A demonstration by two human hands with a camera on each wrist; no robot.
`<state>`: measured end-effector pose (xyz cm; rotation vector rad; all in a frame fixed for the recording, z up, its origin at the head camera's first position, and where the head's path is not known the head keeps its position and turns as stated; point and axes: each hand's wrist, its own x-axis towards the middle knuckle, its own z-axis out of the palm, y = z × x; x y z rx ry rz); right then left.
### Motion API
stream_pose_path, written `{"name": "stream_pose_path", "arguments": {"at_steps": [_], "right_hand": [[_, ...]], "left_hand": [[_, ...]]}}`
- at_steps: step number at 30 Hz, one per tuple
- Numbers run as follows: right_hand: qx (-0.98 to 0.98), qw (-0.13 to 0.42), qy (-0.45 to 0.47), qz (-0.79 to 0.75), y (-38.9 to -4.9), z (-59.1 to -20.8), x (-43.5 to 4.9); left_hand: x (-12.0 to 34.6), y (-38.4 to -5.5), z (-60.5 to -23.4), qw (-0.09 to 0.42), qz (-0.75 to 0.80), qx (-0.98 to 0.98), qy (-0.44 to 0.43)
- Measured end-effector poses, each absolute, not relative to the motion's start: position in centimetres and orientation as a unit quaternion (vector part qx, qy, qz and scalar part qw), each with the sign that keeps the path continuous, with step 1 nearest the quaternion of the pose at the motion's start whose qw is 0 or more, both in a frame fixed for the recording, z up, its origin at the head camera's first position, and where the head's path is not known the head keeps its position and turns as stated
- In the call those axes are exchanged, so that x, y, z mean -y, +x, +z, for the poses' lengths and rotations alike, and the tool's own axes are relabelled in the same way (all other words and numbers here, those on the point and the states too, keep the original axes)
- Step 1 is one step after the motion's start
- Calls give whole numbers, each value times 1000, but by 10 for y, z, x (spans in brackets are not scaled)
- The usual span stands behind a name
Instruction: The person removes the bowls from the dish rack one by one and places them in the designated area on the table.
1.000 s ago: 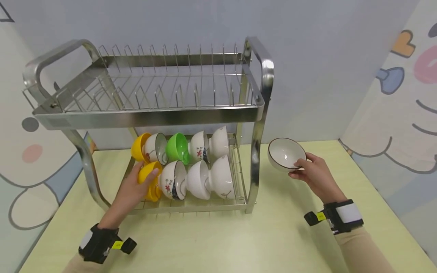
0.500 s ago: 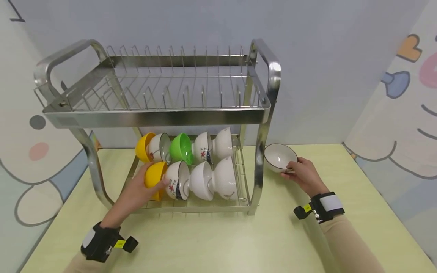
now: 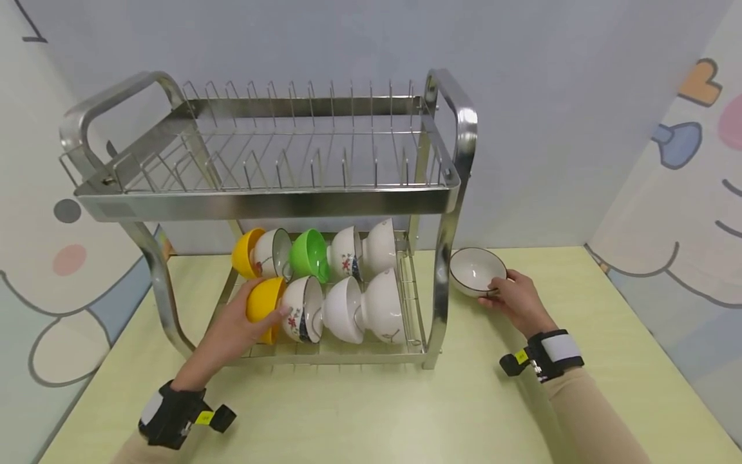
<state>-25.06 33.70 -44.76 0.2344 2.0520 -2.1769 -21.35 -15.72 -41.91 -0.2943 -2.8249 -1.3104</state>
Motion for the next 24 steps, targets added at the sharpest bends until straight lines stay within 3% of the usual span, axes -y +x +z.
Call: {"name": "stream_pose_path", "arguments": {"at_steps": [24], "right_hand": [[-645,100,75,-754,-251,-452,-343]], "left_hand": [[158,-213,-420,19,-411,907,-91]]}}
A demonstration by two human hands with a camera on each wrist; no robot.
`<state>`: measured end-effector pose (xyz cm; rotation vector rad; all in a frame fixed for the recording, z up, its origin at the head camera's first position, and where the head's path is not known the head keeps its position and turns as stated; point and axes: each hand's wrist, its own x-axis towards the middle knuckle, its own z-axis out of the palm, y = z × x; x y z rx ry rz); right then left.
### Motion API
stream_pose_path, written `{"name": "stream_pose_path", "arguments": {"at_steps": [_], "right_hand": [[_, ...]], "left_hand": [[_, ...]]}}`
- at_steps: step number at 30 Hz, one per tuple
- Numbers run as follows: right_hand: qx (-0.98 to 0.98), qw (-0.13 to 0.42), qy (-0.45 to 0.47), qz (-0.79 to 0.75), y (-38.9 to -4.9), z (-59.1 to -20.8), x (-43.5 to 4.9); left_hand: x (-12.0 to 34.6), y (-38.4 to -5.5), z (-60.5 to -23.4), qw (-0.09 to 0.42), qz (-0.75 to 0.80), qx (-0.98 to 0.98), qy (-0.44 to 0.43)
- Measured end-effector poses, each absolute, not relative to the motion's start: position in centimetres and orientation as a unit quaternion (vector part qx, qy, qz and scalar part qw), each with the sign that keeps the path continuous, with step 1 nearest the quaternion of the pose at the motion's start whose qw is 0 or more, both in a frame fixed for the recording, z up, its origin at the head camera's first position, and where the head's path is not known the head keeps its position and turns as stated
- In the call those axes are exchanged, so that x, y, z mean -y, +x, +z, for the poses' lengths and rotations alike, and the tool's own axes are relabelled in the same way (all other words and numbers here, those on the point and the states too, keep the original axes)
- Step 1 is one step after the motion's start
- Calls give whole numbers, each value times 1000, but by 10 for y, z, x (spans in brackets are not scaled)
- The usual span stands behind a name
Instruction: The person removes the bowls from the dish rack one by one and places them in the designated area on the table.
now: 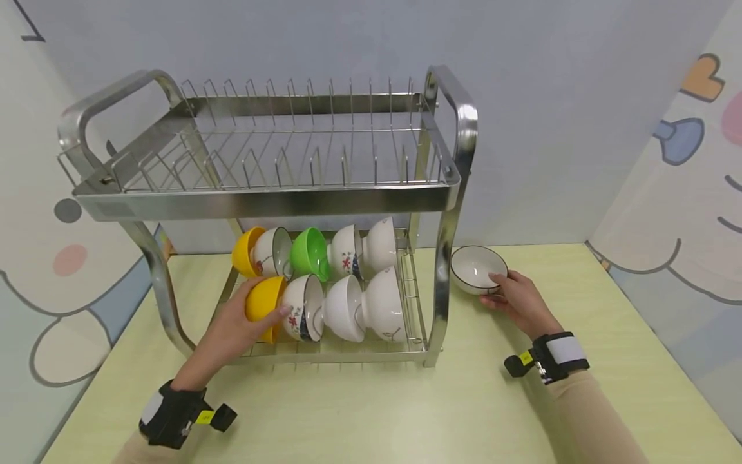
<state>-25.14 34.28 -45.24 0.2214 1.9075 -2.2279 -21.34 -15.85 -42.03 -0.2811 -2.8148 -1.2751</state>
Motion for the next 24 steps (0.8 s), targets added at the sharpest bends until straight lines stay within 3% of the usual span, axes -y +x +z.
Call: {"name": "stream_pose_path", "arguments": {"at_steps": [12,24], "right_hand": [[-650,97,97,-748,-234,-444,-352],[-671,66,108,-730,-202,-410,-352]], "left_hand": [[159,-209,-412,43,-410,906,-100],[163,-201,-394,61,-402,909,-91]]}}
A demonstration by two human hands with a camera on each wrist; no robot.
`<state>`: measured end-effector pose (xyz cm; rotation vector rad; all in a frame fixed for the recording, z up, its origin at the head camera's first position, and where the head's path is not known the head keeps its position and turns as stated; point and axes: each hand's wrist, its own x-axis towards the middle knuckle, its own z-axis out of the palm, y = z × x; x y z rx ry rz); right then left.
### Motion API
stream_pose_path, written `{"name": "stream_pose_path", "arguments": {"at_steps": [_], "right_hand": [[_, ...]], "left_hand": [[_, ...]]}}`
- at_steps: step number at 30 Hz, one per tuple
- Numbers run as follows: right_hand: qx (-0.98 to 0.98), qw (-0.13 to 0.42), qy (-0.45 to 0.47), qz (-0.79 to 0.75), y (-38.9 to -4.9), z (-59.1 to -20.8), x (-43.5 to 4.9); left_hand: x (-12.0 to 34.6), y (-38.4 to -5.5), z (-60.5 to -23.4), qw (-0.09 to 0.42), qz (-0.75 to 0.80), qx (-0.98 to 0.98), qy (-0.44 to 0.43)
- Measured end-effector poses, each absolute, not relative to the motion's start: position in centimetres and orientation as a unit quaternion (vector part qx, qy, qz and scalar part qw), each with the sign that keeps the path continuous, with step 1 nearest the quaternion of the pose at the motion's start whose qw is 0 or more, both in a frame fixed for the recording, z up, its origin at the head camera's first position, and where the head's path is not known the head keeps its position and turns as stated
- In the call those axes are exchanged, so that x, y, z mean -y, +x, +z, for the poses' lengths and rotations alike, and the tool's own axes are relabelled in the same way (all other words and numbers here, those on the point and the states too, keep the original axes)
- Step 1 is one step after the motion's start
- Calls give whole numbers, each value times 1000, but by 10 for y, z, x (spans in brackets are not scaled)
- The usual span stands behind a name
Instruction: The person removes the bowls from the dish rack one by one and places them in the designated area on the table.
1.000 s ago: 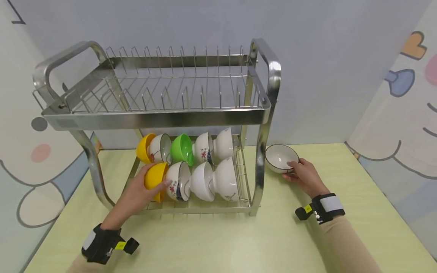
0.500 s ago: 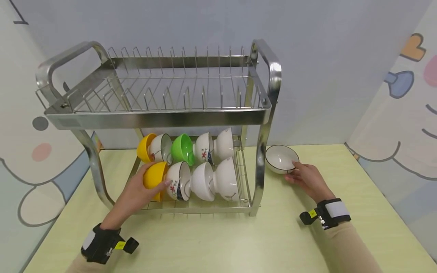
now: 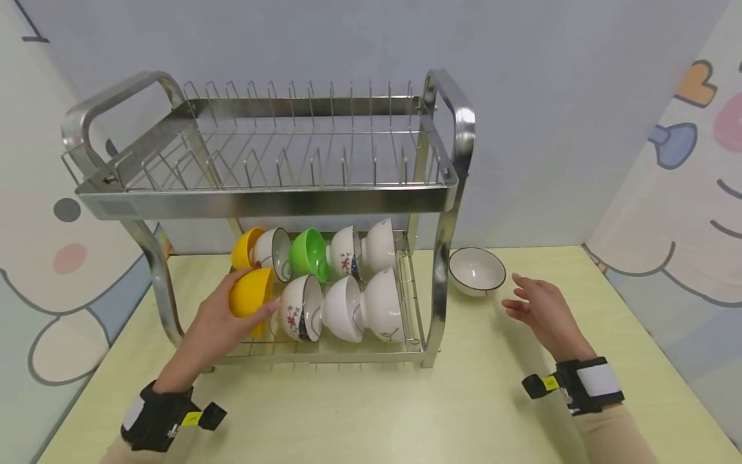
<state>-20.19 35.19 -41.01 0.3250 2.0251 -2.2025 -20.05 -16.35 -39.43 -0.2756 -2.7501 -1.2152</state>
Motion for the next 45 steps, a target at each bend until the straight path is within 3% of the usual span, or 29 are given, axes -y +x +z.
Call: {"name": "stream_pose_path", "arguments": {"at_steps": [10,19,26,30,34,45], "right_hand": [[-656,51,36,-752,-180,-378,-330],[-648,27,-62,-759,-154,-342,-292],[-720,-44,-146,-677,-133,-328,-249],[-758,-49,-199,-619,-124,-326,-229],[-768,-1,-243,-593,-119,-330,-212],[-731,177,-250,-610,-110,-353,-173]], "left_hand": [[158,-183,-373,102,-403,905,-92],[145,-156,-349,91,-453,879,-118],[132,-138,-336,-65,-653,734,-177],[120,-132,-340,-145,-757,599,-215],[107,-123,-351,-211,-813,490,-235],[68,-97,-368,-316,-804,486,-132]]}}
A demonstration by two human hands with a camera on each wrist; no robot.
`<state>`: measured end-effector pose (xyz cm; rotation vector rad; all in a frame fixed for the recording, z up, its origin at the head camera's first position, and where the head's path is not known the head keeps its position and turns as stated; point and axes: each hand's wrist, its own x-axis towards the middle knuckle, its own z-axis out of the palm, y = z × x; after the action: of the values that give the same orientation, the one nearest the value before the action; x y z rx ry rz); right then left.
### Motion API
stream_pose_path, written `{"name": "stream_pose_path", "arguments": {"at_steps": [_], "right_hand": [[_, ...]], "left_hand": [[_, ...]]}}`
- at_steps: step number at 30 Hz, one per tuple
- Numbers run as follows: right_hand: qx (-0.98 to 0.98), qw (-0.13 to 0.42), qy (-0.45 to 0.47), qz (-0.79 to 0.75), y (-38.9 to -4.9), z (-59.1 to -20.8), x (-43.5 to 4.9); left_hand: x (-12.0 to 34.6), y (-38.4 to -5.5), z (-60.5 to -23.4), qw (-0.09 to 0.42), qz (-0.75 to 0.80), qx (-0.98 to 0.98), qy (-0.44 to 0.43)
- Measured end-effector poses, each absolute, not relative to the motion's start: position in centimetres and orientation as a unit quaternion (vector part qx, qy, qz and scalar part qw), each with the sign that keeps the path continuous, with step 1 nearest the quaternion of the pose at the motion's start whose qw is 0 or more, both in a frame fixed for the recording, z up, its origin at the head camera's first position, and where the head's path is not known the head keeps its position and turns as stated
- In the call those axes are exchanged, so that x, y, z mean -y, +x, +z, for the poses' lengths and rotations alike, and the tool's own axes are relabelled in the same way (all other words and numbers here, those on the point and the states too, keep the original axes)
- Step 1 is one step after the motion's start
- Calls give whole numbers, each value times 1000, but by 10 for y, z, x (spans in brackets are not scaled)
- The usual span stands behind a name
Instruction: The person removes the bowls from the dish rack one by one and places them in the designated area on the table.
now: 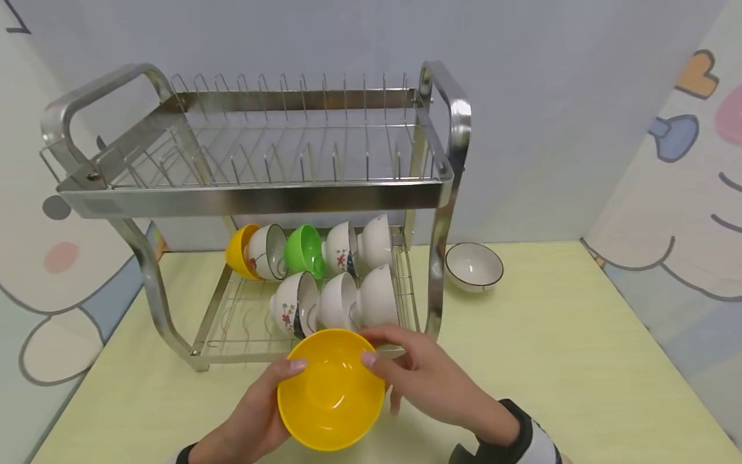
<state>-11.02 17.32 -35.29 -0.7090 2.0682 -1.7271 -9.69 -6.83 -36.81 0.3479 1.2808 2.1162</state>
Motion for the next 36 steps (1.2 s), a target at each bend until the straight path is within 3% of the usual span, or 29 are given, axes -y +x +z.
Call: {"name": "stream_pose_path", "arguments": {"at_steps": [8,12,15,19,23,28,36], "right_hand": [[-740,206,-221,-601,-105,-374,-168],[-744,220,-213,-594,-101,-382,-168],[-739,225,-221,-595,-99,-387,-170],[-748,210,-229,-587,-100,-390,-172],[-759,185,-239,-576,-102,-385,-174],[-765,169,-240,-573,-103,-376,-179],[-754,155,-202,-606,-104,-357,-205]], "left_hand": [[62,-90,-385,360,816,-446,66],[64,-80,-397,419,818,-394,17],[64,-77,-403,458,814,-356,22],[62,-79,-403,468,820,-326,57],[61,-83,-398,441,827,-336,92],[59,-90,-392,379,819,-398,166],[72,-104,-376,279,798,-493,207]]}}
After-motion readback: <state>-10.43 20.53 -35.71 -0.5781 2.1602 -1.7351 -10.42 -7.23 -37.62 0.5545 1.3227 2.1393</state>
